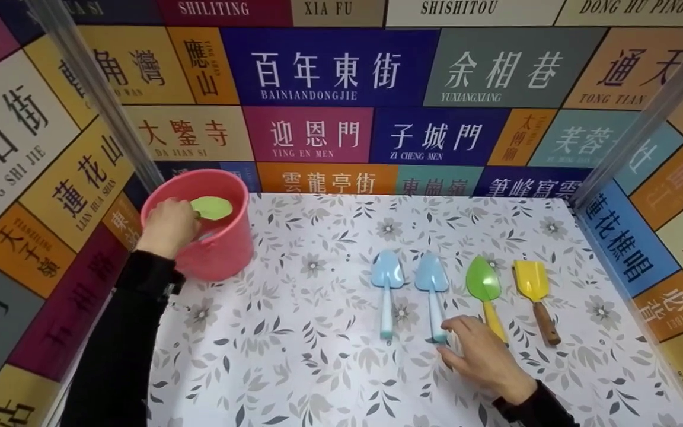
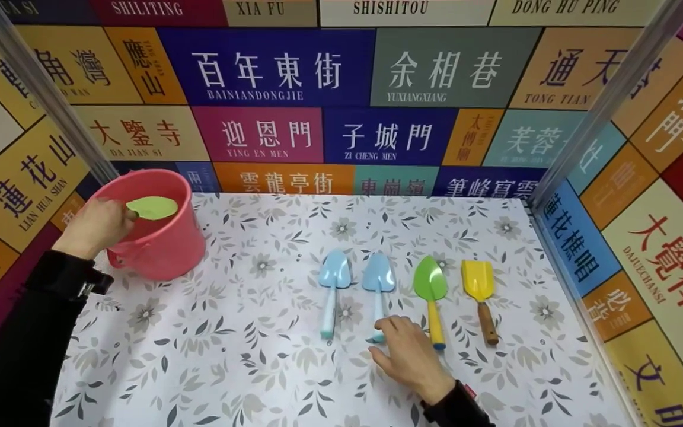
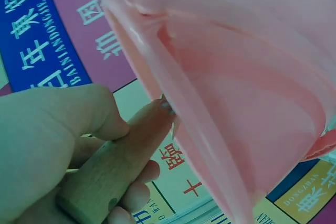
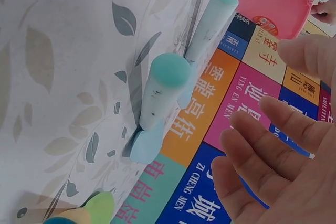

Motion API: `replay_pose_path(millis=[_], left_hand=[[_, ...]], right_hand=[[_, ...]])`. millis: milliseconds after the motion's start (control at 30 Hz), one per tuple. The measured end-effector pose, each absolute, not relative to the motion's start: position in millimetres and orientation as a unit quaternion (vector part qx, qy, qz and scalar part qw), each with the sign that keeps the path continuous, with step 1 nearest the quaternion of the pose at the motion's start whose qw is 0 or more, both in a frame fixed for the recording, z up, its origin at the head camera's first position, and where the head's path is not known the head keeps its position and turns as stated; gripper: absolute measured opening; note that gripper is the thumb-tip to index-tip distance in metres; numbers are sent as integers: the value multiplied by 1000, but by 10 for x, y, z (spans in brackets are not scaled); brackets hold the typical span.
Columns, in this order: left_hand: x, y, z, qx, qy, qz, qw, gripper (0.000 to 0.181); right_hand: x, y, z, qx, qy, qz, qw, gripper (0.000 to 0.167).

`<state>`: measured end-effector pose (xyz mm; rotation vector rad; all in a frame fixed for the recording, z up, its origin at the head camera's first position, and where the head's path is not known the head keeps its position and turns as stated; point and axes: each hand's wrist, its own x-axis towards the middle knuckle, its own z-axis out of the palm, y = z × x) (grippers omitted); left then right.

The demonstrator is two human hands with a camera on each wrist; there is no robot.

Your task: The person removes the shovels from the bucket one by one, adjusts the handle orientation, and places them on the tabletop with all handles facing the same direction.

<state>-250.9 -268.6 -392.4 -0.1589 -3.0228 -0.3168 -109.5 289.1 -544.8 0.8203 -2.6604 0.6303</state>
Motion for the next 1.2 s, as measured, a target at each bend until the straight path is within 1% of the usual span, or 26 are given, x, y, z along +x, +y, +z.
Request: replay_pose_path(millis=[200, 333, 433, 667, 800, 1033, 1200], left_hand=[[-2333, -2788, -4035, -105, -980, -86, 146, 14], [-2210, -2820, -4113, -91, -969, -125, 195, 16], [-2109, -2814, -4177, -65, -955, -188, 221, 20], [-1926, -2779, -4322, -39, -930, -252, 265, 22], [-1878, -2725, -4404, -38, -919, -273, 283, 22], [-1786, -2557, -4587, -50, -891, -288, 347, 25], [-1760, -2371, -4770, -62, -874, -299, 378, 29]], right_hand=[[-1093, 2904, -5455, 282, -923, 218, 149, 35], [-1094, 2915, -5459, 282, -921, 215, 163, 36], [-1094, 2922, -5462, 284, -920, 214, 168, 36], [-1103, 2923, -5474, 288, -916, 217, 178, 39], [-1099, 2918, -5469, 283, -913, 222, 193, 40], [-1133, 2910, -5473, 295, -900, 227, 226, 43], [-1164, 2909, -5483, 300, -896, 227, 237, 43]])
